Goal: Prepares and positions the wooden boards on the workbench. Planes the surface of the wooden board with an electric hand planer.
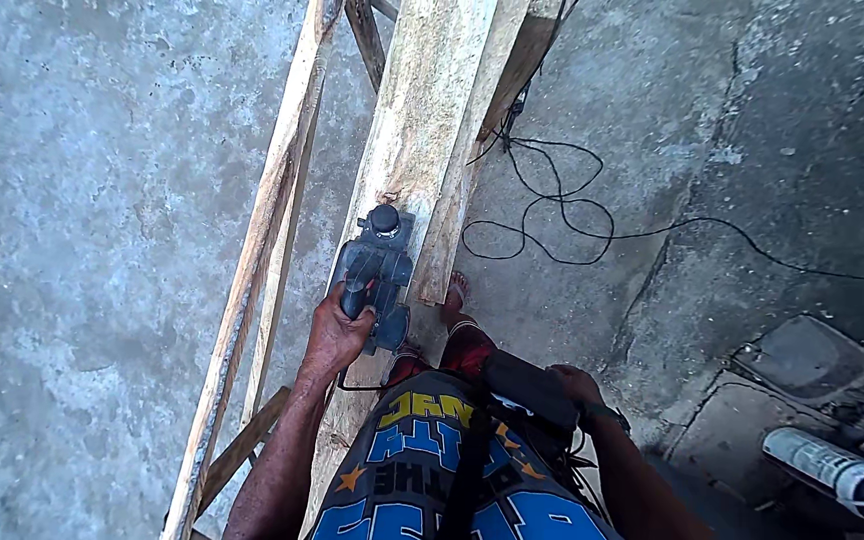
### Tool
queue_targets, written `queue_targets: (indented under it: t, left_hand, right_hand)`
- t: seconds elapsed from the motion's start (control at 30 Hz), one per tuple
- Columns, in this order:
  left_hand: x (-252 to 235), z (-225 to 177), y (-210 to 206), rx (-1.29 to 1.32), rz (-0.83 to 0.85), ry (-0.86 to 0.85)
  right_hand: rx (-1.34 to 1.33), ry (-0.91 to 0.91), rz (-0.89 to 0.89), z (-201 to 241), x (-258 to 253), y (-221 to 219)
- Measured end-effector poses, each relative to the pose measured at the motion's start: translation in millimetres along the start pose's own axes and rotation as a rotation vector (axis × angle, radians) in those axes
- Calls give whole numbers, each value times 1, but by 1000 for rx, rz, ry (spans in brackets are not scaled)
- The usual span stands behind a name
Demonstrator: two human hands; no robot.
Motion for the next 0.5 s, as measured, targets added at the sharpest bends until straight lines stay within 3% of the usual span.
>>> queue_targets:
  t: [0.5]
  left_hand:
    - [-72,-56,1,-47,30,-7]
  right_hand:
    - [-2,-49,49,31,-26,40]
Point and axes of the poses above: each hand's wrist, its own x-axis away from the middle knuckle, its own y-axis out of the back of the hand, z = x × y, the point moved 10 cm from there along -x, towards the middle knuckle, and after that the axes turned 10 degrees about z, right-handed, at the moved point
